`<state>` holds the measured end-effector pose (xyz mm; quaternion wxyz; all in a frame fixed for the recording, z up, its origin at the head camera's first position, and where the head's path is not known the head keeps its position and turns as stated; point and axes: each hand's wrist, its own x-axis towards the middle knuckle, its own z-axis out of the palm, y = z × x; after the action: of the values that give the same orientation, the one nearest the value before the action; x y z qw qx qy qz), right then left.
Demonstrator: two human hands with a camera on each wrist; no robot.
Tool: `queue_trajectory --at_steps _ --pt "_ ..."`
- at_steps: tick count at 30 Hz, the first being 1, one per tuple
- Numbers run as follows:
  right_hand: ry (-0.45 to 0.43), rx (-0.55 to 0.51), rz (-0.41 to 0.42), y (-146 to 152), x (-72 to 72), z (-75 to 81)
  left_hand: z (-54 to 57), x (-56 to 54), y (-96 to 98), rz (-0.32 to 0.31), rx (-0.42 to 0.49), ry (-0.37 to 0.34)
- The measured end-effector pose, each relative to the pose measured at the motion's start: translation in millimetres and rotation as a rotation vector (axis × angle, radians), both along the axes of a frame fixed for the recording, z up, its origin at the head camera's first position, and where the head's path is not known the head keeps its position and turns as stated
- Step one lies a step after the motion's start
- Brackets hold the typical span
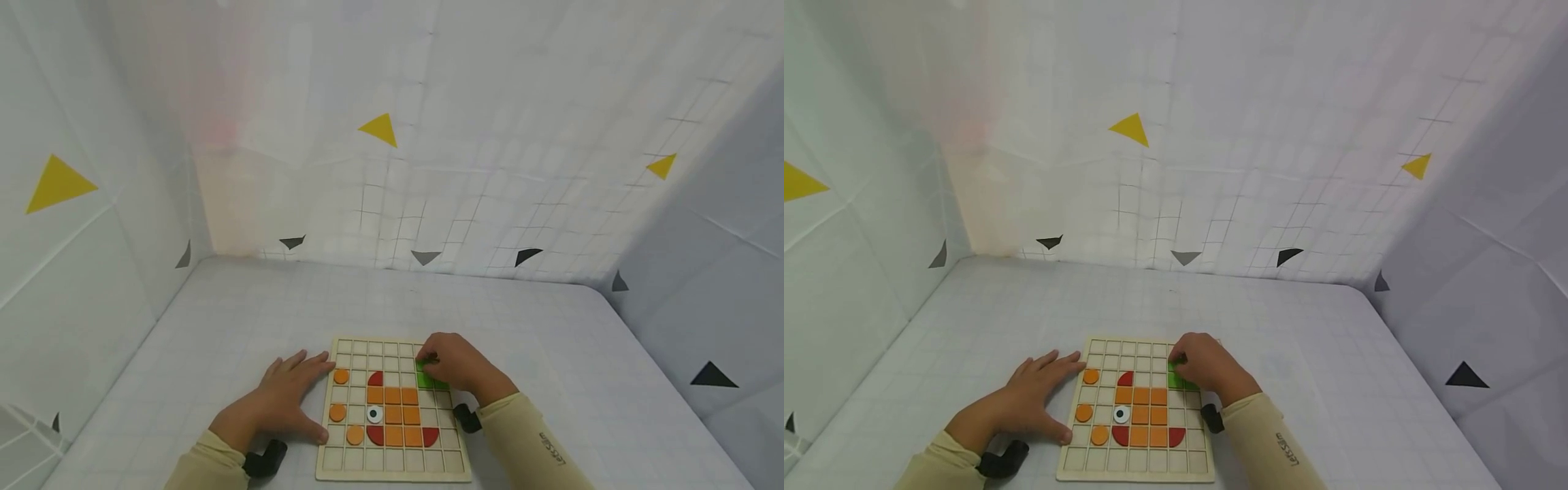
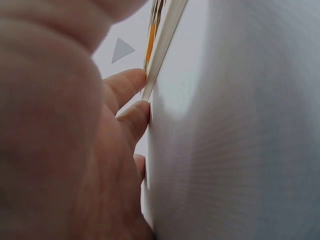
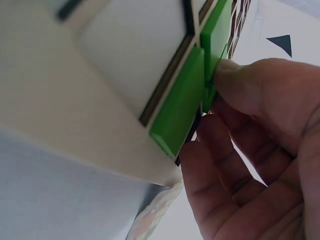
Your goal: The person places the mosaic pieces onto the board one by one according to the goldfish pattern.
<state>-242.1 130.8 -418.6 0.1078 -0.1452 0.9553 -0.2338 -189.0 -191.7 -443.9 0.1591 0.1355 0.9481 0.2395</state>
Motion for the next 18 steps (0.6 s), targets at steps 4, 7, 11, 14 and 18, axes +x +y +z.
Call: queue_trajectory --at_steps 4,7,11,14,18 --pt "0.041 0.006 0.034 3 4.7 0.6 1.0 1.7 3.1 -0.003 0.011 -0.009" --pt "0.058 0.0 0.05 2 8.0 -1.0 0.5 0.8 0.9 -0.008 0.007 -0.008" --pt "0.084 -0.037 -0.011 0 14.1 -1.7 -6.2 -3.4 -7.4 -0.007 0.0 0.005" --pt "0.112 -0.077 -0.088 2 22.9 5.2 -13.2 -4.7 -15.8 -0.005 0.03 -0.022" --pt "0.12 -0.094 -0.148 6 34.9 18.5 -10.5 -3.1 -26.5 0.028 0.106 -0.105"
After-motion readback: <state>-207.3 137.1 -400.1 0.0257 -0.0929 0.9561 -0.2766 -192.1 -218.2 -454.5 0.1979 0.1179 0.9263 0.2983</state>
